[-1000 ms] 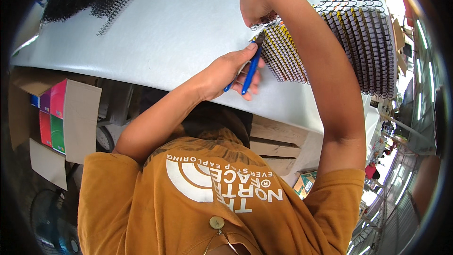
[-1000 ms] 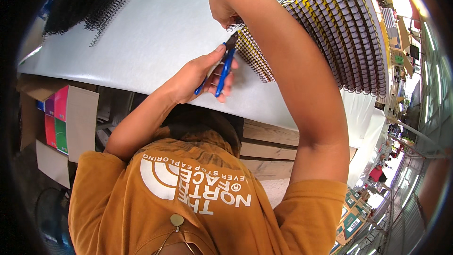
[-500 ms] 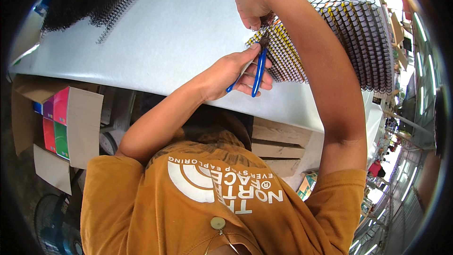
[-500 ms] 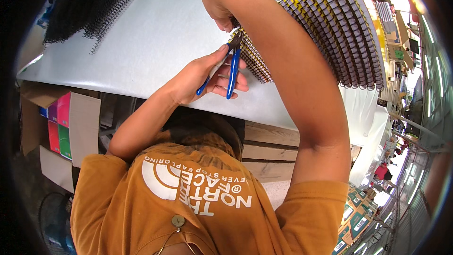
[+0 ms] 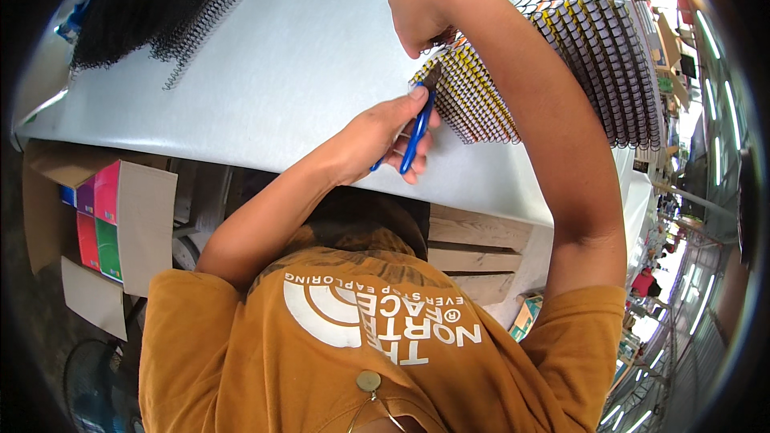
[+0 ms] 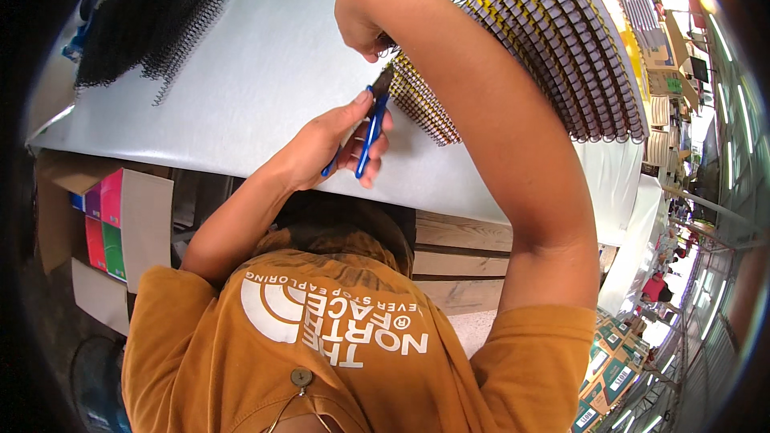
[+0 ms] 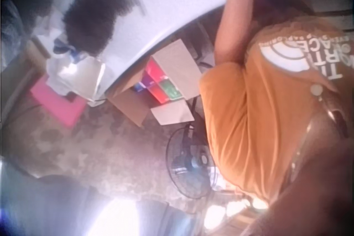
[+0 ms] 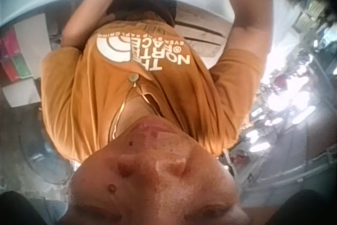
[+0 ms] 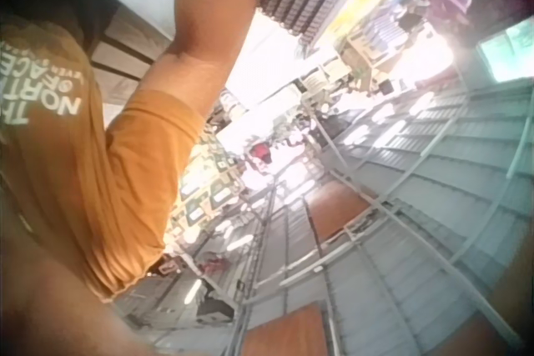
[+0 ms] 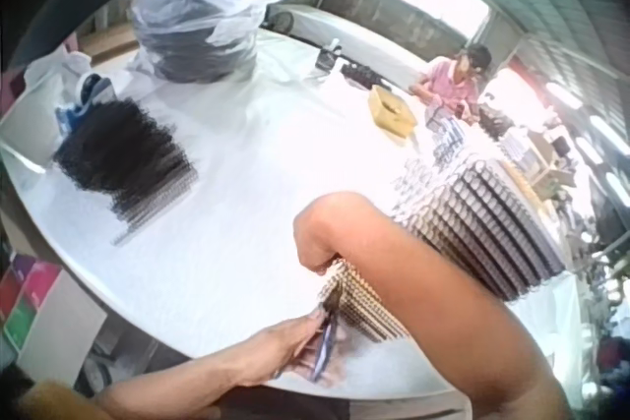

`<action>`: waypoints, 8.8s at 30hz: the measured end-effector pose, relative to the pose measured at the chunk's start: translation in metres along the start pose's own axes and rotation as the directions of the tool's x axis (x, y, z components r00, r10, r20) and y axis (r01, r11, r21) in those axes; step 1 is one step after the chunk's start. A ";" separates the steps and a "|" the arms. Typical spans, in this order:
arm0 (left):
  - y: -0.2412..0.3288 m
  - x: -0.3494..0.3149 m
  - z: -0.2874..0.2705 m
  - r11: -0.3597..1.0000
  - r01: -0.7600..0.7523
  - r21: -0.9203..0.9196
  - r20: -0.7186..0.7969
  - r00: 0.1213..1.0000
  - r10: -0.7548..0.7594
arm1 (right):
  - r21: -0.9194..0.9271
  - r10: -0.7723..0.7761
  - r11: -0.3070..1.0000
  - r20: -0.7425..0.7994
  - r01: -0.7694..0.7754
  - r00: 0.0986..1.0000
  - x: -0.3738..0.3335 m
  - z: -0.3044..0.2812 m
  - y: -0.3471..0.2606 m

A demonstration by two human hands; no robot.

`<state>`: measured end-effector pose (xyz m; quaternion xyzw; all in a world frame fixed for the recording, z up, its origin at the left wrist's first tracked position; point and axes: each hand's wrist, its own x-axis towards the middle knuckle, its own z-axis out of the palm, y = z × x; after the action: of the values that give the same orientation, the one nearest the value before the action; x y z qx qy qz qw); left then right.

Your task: The person trims the metal spiral bindings on a stack of notebooks using pliers. They then pick up a notebook and place it into a cardboard box.

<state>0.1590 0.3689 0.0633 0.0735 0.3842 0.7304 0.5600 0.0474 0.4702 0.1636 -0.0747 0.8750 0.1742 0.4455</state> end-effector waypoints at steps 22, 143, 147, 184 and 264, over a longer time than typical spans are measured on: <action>0.002 0.007 0.004 0.981 -0.058 -0.186 0.117 0.990 0.081 | -0.146 -0.034 0.989 0.028 0.038 0.999 -0.009 -0.008 0.006; 0.054 0.002 0.074 0.971 -0.219 -0.099 0.181 0.955 0.234 | -0.385 0.125 0.895 -0.267 -0.225 0.956 -0.132 -0.054 0.024; 0.059 0.006 0.074 0.961 -0.240 -0.135 0.183 0.947 0.263 | -0.211 0.034 0.971 -0.359 -0.116 0.933 -0.128 -0.042 0.036; 0.059 0.019 0.039 0.895 -0.097 -0.435 0.590 0.720 0.365 | -0.050 -0.123 0.992 -0.584 0.116 0.802 -0.114 -0.026 0.057; 0.067 -0.021 0.020 0.359 -0.120 0.925 -0.150 0.755 0.639 | 0.515 0.377 0.526 -0.854 0.677 0.358 -0.183 -0.011 0.035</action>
<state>0.1265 0.3549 0.1273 0.2519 0.7993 0.5304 0.1277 0.1369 0.4941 0.3252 -0.0333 0.9115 -0.3886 -0.1308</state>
